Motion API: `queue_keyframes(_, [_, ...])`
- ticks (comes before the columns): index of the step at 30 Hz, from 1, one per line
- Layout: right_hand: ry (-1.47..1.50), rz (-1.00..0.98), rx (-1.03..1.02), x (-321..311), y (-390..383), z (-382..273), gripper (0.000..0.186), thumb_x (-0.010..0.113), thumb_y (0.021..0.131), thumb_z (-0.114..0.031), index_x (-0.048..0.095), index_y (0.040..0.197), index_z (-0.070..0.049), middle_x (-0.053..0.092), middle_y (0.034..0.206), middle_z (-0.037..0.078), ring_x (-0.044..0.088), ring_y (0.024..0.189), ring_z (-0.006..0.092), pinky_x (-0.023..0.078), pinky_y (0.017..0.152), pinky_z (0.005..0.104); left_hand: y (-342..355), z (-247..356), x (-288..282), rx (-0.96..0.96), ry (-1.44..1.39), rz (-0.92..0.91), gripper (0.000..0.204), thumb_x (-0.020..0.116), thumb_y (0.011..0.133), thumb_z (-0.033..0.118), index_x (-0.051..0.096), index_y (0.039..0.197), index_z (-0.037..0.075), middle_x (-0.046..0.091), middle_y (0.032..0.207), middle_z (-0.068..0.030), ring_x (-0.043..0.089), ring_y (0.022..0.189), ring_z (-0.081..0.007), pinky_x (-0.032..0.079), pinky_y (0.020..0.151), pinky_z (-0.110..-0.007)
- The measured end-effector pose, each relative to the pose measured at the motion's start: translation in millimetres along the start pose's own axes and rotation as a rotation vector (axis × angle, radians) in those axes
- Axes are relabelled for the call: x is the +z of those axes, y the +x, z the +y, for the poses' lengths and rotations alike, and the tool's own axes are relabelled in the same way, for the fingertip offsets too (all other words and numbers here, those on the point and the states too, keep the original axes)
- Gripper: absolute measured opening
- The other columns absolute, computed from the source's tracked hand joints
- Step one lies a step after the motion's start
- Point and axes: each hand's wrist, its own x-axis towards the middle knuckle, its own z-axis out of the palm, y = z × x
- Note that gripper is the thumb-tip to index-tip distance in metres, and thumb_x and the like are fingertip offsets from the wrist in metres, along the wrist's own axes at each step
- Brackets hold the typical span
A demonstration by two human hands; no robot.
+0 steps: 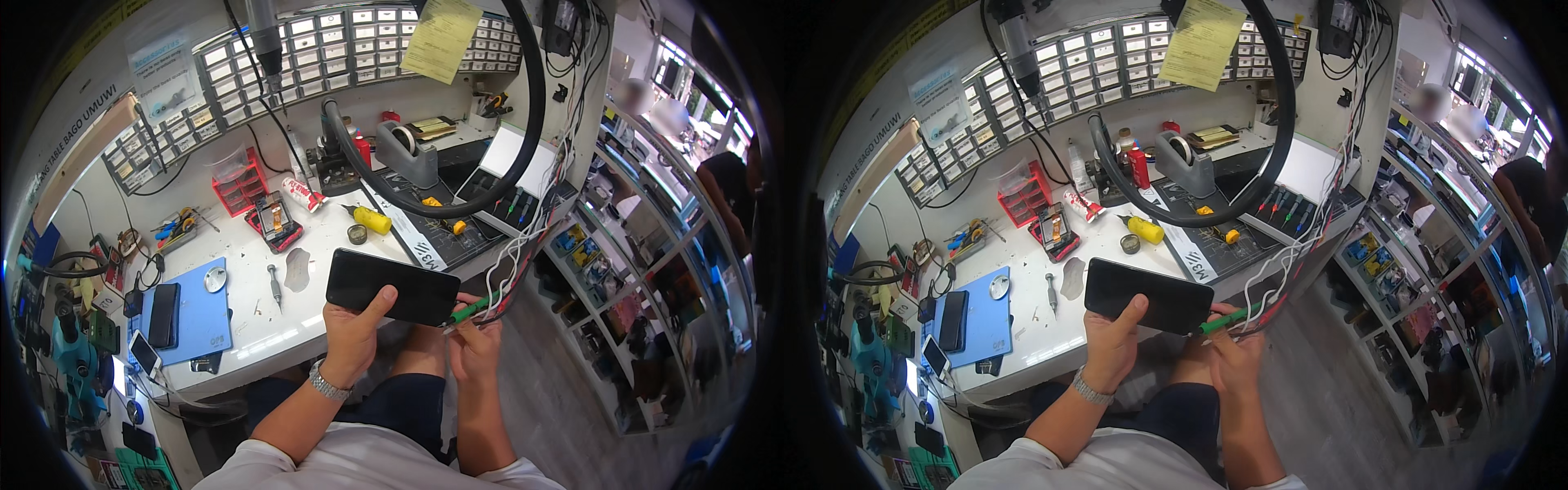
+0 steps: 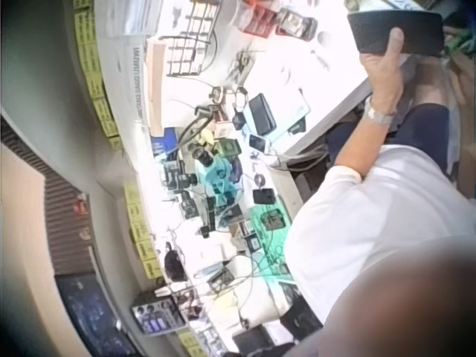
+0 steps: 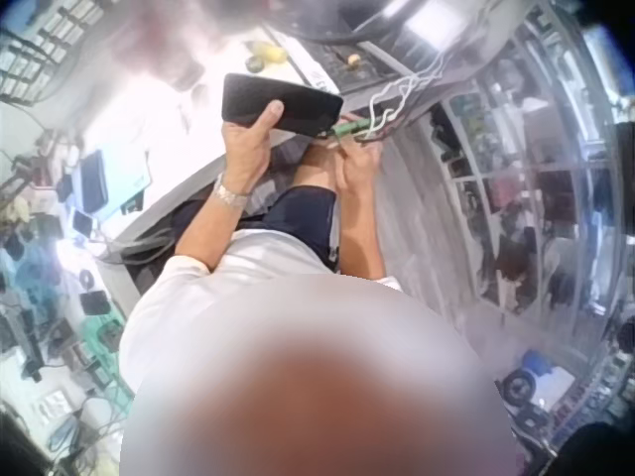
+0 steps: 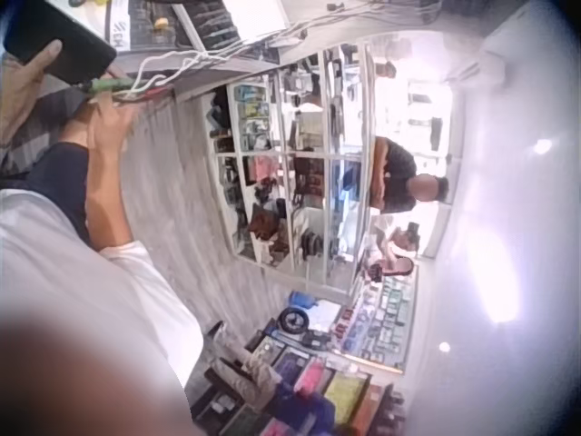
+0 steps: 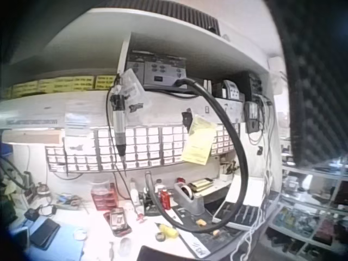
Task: The person uses a screwdriver to remove screws from a disassembled smartphone, then handles a white smartphone and a screen protector package. The person connects a multimeter probe to the phone's charging port and later wipes the phone's back with a cloth.
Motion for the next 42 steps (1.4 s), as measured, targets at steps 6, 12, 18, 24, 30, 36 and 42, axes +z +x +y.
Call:
queue_keyframes(6, [-0.189, 0.076, -0.115, 6.1, 1.0, -0.5, 0.033, 0.080, 0.095, 0.008, 0.073, 0.127, 0.007, 0.080, 0.104, 0.010, 0.076, 0.092, 0.0151, 0.060, 0.090, 0.0287, -6.0, -4.4, 8.5, -0.095, -0.099, 0.066, 0.041, 0.080, 0.098, -0.005, 0.067, 0.135, 0.007, 0.074, 0.127, -0.0052, 0.073, 0.115, -0.0153, 0.059, 0.103, -0.033])
queue_keyframes(12, [-0.443, 0.096, -0.211, 6.3, 0.4, -5.4, 0.016, 0.082, 0.101, -0.006, 0.077, 0.115, 0.000, 0.077, 0.097, 0.001, 0.067, 0.086, 0.0067, 0.051, 0.076, 0.0239, -14.8, -19.9, 5.8, -0.122, -0.051, 0.042, 0.045, 0.078, 0.101, 0.003, 0.059, 0.142, 0.007, 0.071, 0.131, -0.0076, 0.072, 0.120, -0.0211, 0.062, 0.105, -0.041])
queue_keyframes(18, [-0.544, 0.147, -0.338, 14.8, -1.4, -9.2, 0.019, 0.083, 0.103, -0.015, 0.076, 0.113, 0.000, 0.074, 0.095, 0.000, 0.065, 0.084, 0.0069, 0.050, 0.076, 0.0240, -22.1, -25.5, 13.0, -0.112, -0.061, 0.039, 0.044, 0.077, 0.102, 0.003, 0.059, 0.142, 0.007, 0.071, 0.132, -0.0084, 0.072, 0.122, -0.0220, 0.061, 0.107, -0.042])
queue_keyframes(24, [-0.529, 0.152, -0.374, 17.8, -1.7, -7.4, 0.015, 0.080, 0.105, -0.011, 0.076, 0.113, 0.001, 0.074, 0.095, 0.000, 0.065, 0.083, 0.0066, 0.050, 0.075, 0.0236, -22.8, -25.8, 15.5, -0.119, -0.062, 0.038, 0.044, 0.077, 0.103, 0.004, 0.059, 0.143, 0.006, 0.071, 0.133, -0.0089, 0.072, 0.123, -0.0223, 0.061, 0.107, -0.043])
queue_keyframes(30, [-0.614, 0.155, -0.108, 22.3, -6.4, -22.7, 0.016, 0.078, 0.105, -0.009, 0.075, 0.116, 0.002, 0.077, 0.114, 0.009, 0.070, 0.098, 0.0132, 0.055, 0.089, 0.0281, -21.0, -21.8, 11.3, -0.111, -0.062, 0.054, 0.044, 0.076, 0.104, 0.006, 0.059, 0.144, 0.007, 0.071, 0.134, -0.0085, 0.071, 0.123, -0.0222, 0.060, 0.108, -0.043])
queue_keyframes(36, [-0.063, 0.067, -0.133, 13.8, 4.6, -12.7, 0.014, 0.079, 0.101, 0.000, 0.076, 0.114, 0.001, 0.079, 0.113, 0.009, 0.071, 0.099, 0.0123, 0.054, 0.088, 0.0291, -16.6, -22.0, 9.6, -0.061, -0.050, 0.054, 0.048, 0.077, 0.103, 0.003, 0.057, 0.146, 0.008, 0.071, 0.136, -0.0076, 0.070, 0.125, -0.0214, 0.059, 0.109, -0.043])
queue_keyframes(42, [-0.157, 0.147, -0.155, -14.5, 9.4, -2.7, 0.018, 0.077, 0.099, 0.009, 0.074, 0.115, 0.002, 0.077, 0.109, 0.010, 0.072, 0.101, 0.0182, 0.057, 0.093, 0.0337, -10.3, -27.2, 14.3, -0.003, -0.024, 0.023, 0.059, 0.076, 0.101, -0.001, 0.052, 0.154, 0.009, 0.068, 0.142, -0.0075, 0.067, 0.132, -0.0215, 0.056, 0.114, -0.042])
